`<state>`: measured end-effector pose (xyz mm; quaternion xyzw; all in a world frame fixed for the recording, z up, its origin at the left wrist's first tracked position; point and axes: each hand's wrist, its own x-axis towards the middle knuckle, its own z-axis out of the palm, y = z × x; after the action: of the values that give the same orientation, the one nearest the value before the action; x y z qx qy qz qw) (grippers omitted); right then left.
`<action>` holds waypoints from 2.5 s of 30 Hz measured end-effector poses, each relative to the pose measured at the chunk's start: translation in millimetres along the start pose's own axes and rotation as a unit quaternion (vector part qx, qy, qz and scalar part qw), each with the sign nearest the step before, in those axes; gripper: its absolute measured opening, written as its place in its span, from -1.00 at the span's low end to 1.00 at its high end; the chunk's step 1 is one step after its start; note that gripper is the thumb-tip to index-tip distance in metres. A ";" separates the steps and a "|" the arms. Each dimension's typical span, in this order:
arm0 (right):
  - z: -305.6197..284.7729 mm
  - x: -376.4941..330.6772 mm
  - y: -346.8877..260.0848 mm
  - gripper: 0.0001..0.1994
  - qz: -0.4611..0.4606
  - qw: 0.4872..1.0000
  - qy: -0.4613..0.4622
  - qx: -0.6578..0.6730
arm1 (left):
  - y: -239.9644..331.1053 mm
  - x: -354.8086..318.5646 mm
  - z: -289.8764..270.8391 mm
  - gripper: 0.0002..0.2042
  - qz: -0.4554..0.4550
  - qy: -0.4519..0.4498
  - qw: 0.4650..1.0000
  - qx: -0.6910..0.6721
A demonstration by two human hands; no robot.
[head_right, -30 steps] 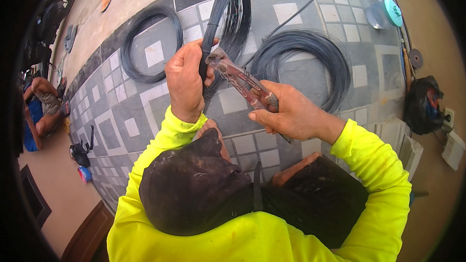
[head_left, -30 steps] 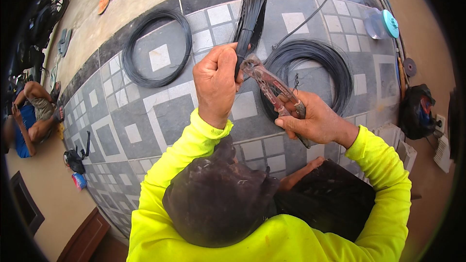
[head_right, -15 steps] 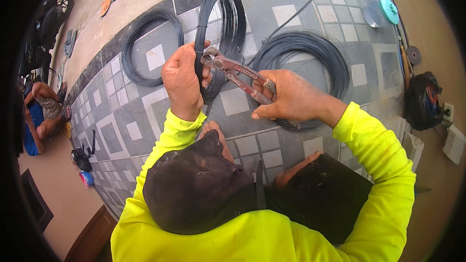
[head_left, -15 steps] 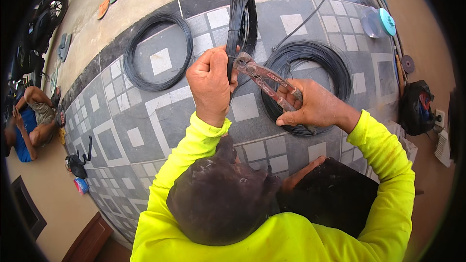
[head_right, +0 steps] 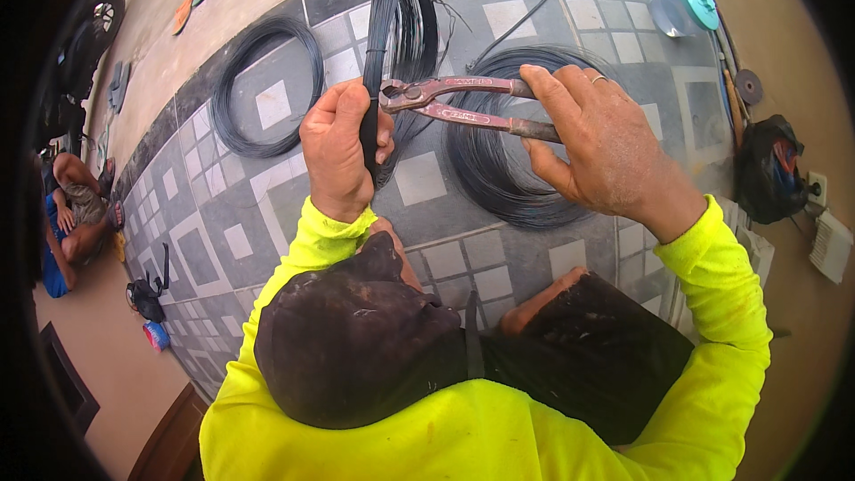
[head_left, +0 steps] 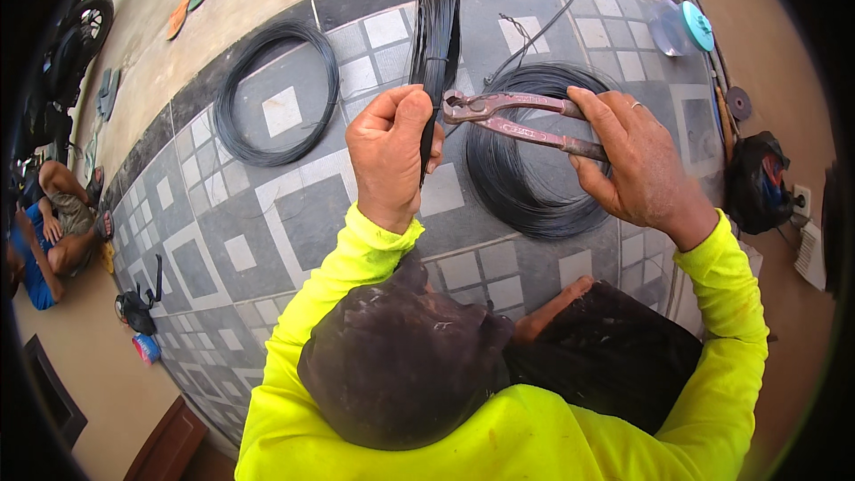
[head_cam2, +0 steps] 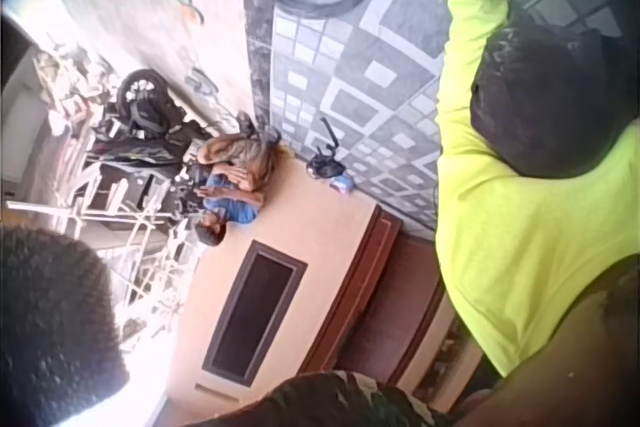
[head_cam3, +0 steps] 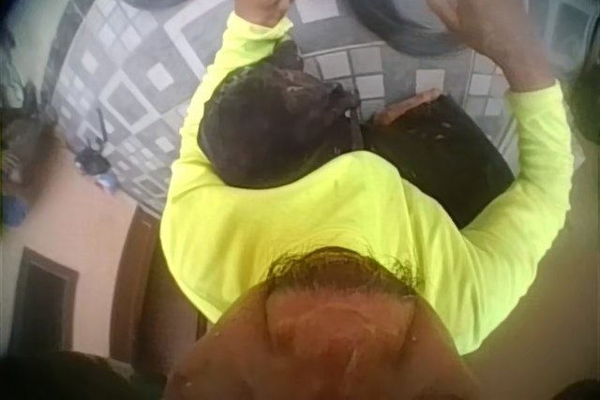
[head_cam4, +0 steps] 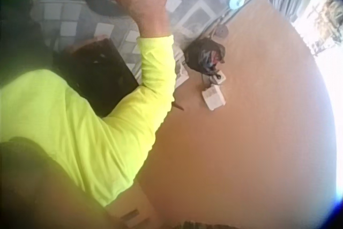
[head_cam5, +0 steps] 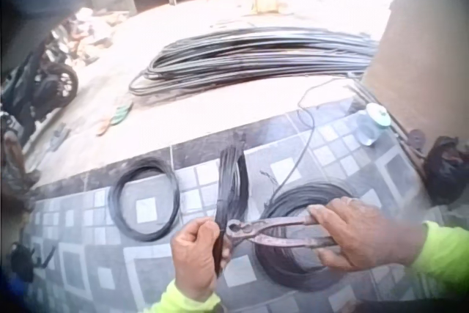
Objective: The person picks up a coil of black wire and uses pliers to cut and twist a small wire tie around it to secure the coil.
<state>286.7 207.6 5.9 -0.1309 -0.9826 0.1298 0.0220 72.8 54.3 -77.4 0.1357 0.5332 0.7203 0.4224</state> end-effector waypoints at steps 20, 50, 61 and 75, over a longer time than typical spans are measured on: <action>63.2 14.8 -36.9 -0.71 0.214 0.715 -0.220 0.628 | 7.3 10.3 -2.1 -0.86 0.099 0.087 0.991 0.020; 44.2 7.8 11.4 -0.64 0.083 0.874 -0.243 0.413 | -4.5 -0.8 4.6 -0.79 0.090 0.069 0.994 -0.005; 44.6 4.7 9.8 -0.61 0.177 0.814 -0.311 0.458 | -3.8 -0.7 1.8 -0.81 0.087 0.041 0.995 0.020; 32.6 -9.8 23.0 -0.48 -0.024 0.995 0.039 0.092 | -2.5 4.0 3.2 -0.79 0.090 0.072 0.993 -0.010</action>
<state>299.5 218.3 -31.6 -0.1098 -0.9677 0.2142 0.0750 73.6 59.6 -79.4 0.1266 0.5408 0.7685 0.3177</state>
